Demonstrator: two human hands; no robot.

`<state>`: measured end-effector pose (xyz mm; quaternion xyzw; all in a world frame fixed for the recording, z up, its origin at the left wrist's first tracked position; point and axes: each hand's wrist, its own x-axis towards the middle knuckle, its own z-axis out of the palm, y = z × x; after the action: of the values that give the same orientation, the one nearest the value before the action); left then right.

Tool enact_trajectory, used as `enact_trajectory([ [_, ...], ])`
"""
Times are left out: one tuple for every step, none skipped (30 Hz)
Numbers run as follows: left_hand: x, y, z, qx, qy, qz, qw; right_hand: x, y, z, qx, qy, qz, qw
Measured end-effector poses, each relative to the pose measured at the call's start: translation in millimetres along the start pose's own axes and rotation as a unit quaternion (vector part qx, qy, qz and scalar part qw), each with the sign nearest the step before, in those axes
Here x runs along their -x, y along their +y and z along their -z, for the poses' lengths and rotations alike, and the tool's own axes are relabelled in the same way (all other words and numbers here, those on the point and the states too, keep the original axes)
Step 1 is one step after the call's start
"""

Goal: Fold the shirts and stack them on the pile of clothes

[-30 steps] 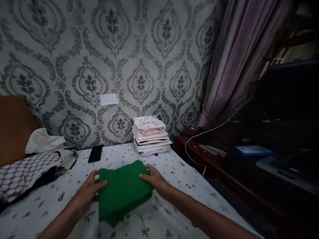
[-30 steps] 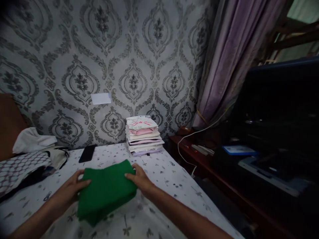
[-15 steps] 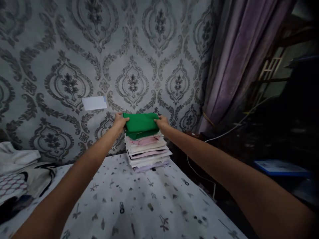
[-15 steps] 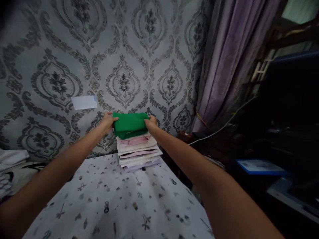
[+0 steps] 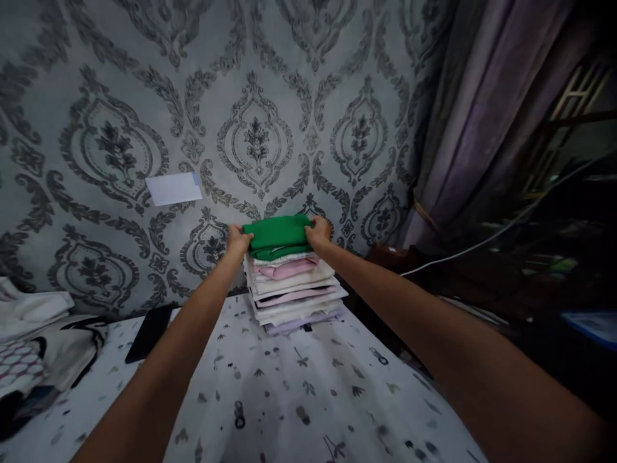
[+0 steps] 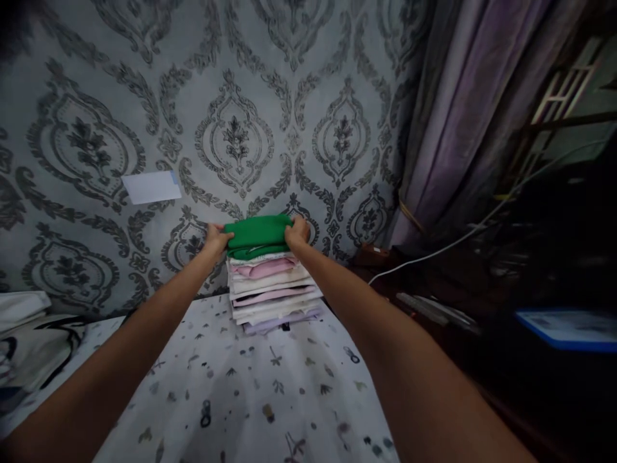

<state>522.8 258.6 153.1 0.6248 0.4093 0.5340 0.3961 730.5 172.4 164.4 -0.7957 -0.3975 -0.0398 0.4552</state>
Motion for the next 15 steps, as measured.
enact_trajectory([
  [3,4,1.7,-0.020,0.006,-0.005,1.000,5,-4,5,0.015,-0.004,-0.002,1.000],
  [6,9,3.7,-0.042,0.012,-0.012,0.999,9,-10,9,0.030,-0.006,-0.002,1.000],
  [10,15,5.7,-0.063,0.020,-0.020,0.998,14,-16,14,0.044,-0.003,0.004,0.999],
  [14,21,7.3,-0.078,0.028,-0.028,0.996,19,-23,18,0.057,0.005,0.018,0.998],
  [19,28,8.1,-0.096,0.037,-0.046,0.994,23,-31,21,0.067,0.014,0.042,0.997],
  [24,34,7.7,-0.125,0.041,-0.079,0.988,27,-39,22,0.073,0.022,0.074,0.994],
  [29,38,6.1,-0.165,0.038,-0.126,0.977,31,-46,22,0.080,0.027,0.115,0.990],
  [34,41,3.2,-0.215,0.024,-0.179,0.960,34,-51,19,0.093,0.024,0.158,0.983],
  [38,42,-0.7,-0.271,-0.006,-0.222,0.937,38,-54,14,0.113,0.006,0.196,0.974],
  [42,40,-5.2,-0.325,-0.047,-0.243,0.913,41,-54,7,0.140,-0.025,0.221,0.965],
  [44,36,-9.7,-0.368,-0.093,-0.239,0.894,44,-52,-1,0.168,-0.059,0.231,0.956],
  [46,32,-13.8,-0.393,-0.133,-0.213,0.884,46,-48,-9,0.194,-0.091,0.231,0.949],
  [47,26,-17.2,-0.407,-0.163,-0.182,0.880,48,-44,-16,0.214,-0.117,0.223,0.944],
  [47,22,-19.9,-0.412,-0.180,-0.156,0.879,49,-39,-22,0.225,-0.133,0.214,0.941],
  [48,18,-21.5,-0.411,-0.186,-0.139,0.881,50,-35,-26,0.230,-0.138,0.211,0.940],
])
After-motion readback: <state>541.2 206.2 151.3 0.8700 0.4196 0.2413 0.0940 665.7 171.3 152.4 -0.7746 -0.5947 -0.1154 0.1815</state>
